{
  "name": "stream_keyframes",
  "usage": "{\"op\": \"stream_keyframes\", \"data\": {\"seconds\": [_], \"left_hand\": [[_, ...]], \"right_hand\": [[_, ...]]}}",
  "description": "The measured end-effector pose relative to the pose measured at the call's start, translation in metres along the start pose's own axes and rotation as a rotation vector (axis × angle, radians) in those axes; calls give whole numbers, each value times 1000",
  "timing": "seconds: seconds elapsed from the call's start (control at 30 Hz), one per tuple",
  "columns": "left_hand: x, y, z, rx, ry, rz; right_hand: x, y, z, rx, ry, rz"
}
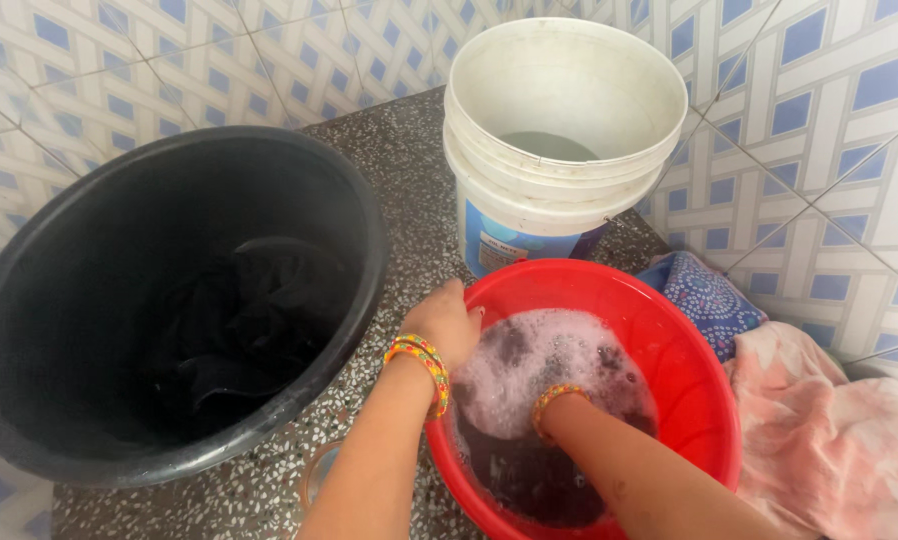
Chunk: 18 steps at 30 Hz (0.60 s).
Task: The person washes a black garment by hand in a red bucket filled with soapy water, scrubbing and wringing the fabric.
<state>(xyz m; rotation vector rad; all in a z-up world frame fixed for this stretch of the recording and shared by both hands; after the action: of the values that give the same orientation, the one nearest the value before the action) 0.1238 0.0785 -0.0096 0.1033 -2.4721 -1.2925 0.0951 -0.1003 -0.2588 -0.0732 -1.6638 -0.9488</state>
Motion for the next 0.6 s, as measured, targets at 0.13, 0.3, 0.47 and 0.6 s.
{"op": "stream_keyframes", "data": {"seconds": [0.13,0.3,0.47,0.6], "left_hand": [[7,2,-1,-31,-39,-97],[43,26,-27,-145,-337,-517],[83,22,-49,-15,-665,-596],[78,-11,-48,104,-517,-347]], "right_hand": [[5,22,-18,23,20,-73],[61,82,-37,-351,-55,-480],[140,94,-44,-970,-86,-695],[178,102,-58,-1209,86,-929]]}}
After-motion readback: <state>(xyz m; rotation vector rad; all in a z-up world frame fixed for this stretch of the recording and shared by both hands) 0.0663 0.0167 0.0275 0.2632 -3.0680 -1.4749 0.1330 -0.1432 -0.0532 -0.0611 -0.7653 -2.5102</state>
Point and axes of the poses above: each hand's wrist, its own x-axis away from the middle knuckle, its own y-axis out of the back of the hand, z = x × y, the point moved 9 cm from there along -x, towards the middle knuckle, and after that the axes turned 7 degrees about y, right-handed, at the moved point
